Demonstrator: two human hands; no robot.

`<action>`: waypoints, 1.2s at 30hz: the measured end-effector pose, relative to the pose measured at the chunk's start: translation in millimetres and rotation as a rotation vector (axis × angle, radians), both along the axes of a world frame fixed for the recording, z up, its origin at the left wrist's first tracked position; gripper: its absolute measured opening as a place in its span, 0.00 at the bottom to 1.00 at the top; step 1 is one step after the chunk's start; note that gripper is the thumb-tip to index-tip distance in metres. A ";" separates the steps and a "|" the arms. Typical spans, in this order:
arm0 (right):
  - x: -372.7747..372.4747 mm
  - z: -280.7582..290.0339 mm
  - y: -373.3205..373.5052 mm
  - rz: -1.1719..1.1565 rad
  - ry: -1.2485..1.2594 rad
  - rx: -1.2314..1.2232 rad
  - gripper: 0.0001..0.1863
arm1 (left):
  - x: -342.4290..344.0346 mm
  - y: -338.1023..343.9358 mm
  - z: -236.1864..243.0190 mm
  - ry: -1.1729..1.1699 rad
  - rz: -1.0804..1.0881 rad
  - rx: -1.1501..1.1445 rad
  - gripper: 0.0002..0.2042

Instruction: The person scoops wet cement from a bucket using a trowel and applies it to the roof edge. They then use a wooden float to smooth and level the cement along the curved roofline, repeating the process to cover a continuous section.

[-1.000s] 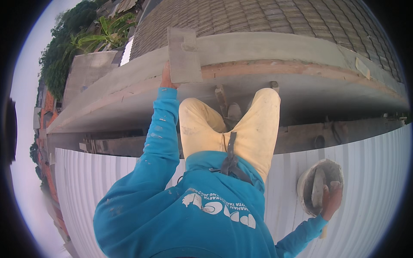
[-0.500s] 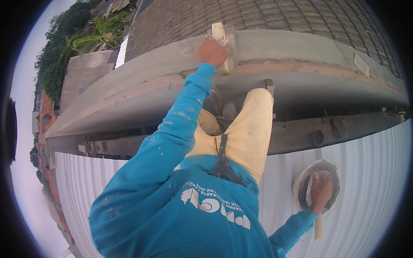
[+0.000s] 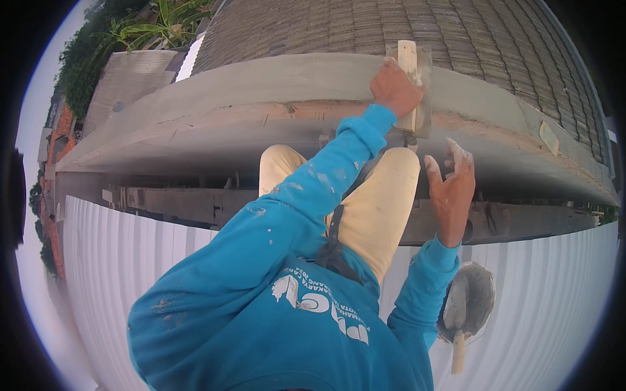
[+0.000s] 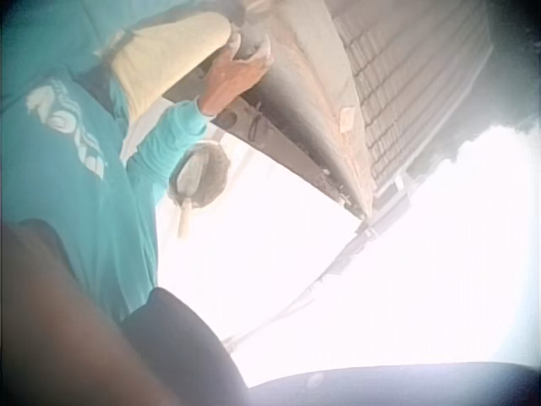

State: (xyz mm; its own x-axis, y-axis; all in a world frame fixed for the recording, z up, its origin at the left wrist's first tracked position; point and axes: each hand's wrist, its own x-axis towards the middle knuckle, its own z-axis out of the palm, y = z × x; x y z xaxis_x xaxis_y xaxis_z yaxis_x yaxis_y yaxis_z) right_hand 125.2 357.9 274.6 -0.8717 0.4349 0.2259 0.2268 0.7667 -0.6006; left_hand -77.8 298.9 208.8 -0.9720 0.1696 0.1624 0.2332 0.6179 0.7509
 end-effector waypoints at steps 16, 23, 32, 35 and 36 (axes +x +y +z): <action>-160.2 -115.6 -6.6 -0.121 0.215 0.424 0.26 | 1.5 -79.1 16.5 0.176 0.018 0.149 0.29; -151.3 -121.8 89.4 -0.267 -0.014 0.355 0.30 | 51.2 -300.0 -39.2 0.155 0.413 0.164 0.20; -172.8 -117.5 75.1 -0.229 -0.117 0.448 0.28 | 230.2 -550.8 -124.4 -0.153 0.929 -0.646 0.21; -185.0 -116.5 29.9 -0.146 -0.054 0.429 0.24 | 261.6 -560.0 -134.1 -0.241 1.096 -0.738 0.21; -190.3 -114.1 6.8 -0.100 -0.044 0.426 0.26 | 268.5 -560.4 -140.4 -0.234 1.103 -0.756 0.22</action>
